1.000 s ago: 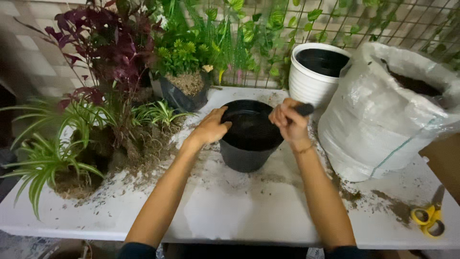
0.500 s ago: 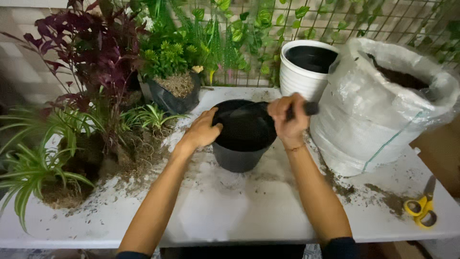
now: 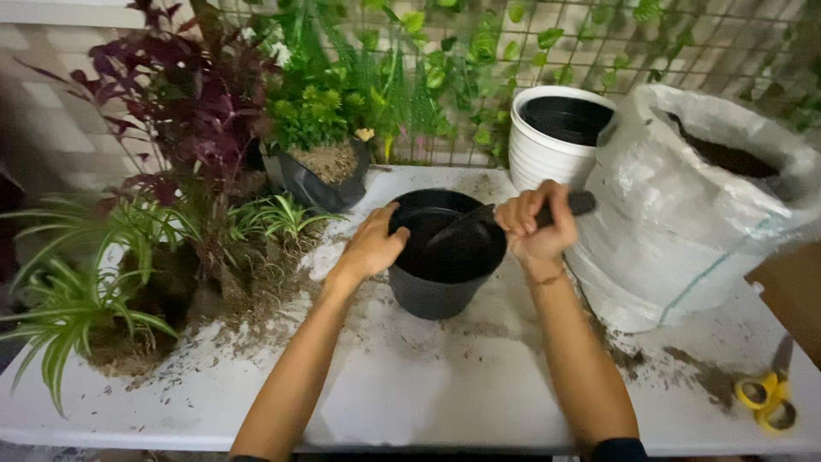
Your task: The person puts soil into a pot using a trowel and then gathers several small plants to be potted.
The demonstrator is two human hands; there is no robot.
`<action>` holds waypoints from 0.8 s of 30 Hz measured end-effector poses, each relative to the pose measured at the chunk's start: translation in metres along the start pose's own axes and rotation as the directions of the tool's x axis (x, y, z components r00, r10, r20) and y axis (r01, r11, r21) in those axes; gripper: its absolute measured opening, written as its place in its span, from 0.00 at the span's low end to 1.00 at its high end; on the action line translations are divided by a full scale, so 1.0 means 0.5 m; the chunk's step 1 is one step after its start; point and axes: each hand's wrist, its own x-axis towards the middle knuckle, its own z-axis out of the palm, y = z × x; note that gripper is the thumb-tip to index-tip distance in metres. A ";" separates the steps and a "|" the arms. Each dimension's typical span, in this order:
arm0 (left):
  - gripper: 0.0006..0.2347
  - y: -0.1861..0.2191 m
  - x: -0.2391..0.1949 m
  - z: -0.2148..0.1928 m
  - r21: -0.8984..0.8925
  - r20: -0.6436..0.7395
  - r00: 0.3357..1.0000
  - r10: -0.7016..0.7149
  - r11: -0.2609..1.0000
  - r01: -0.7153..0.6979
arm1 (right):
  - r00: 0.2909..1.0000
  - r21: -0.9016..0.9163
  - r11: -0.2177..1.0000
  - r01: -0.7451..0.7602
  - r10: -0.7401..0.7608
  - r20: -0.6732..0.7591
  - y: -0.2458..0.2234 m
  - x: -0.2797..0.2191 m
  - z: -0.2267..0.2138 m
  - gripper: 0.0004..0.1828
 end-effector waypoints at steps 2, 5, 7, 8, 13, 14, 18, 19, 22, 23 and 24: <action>0.28 0.005 -0.020 -0.007 -0.070 -0.037 0.998 0.049 0.996 -0.051 | 0.996 -0.054 0.995 0.080 -0.077 0.046 0.007 0.003 0.016 0.23; 0.27 -0.001 -0.030 0.005 -0.177 -0.104 0.985 0.137 0.972 -0.154 | 0.977 -0.172 0.969 0.178 -0.152 0.152 0.038 -0.005 0.044 0.23; 0.26 -0.011 -0.022 0.012 -0.209 -0.147 0.972 0.185 0.954 -0.214 | 0.962 -0.230 0.951 0.209 -0.157 0.222 0.058 -0.005 0.046 0.22; 0.25 -0.017 -0.016 0.019 -0.221 -0.189 0.964 0.186 0.949 -0.226 | 0.975 -0.210 0.973 0.098 -0.052 0.214 0.060 -0.004 0.036 0.19; 0.25 -0.028 -0.019 0.025 -0.212 -0.223 0.965 0.136 0.960 -0.185 | 0.975 -0.217 0.973 -0.082 0.123 0.182 0.034 -0.004 0.054 0.16; 0.26 -0.038 -0.010 0.025 -0.221 -0.222 0.960 0.172 0.950 -0.221 | 0.978 -0.226 0.973 -0.042 0.087 0.191 0.022 -0.003 0.054 0.18; 0.27 -0.058 -0.009 0.043 -0.444 -0.275 0.933 0.231 0.831 -0.336 | 0.985 -0.335 0.939 0.078 -0.020 0.173 -0.073 -0.001 0.086 0.19; 0.27 -0.056 -0.014 0.046 -0.450 -0.268 0.937 0.224 0.831 -0.327 | 0.986 -0.339 0.938 0.068 -0.012 0.165 -0.089 0.000 0.090 0.19; 0.26 -0.050 -0.041 0.052 -0.496 -0.310 0.924 0.223 0.791 -0.358 | 0.984 -0.257 0.966 0.032 0.015 0.179 -0.098 -0.012 0.099 0.17; 0.26 -0.044 -0.051 0.052 -0.509 -0.303 0.928 0.218 0.786 -0.351 | 0.986 -0.389 0.921 -0.011 0.075 0.151 -0.079 -0.022 0.097 0.18; 0.26 -0.035 -0.056 0.046 -0.516 -0.298 0.929 0.220 0.782 -0.351 | 0.985 -0.511 0.858 -0.045 0.123 0.119 -0.058 -0.026 0.095 0.20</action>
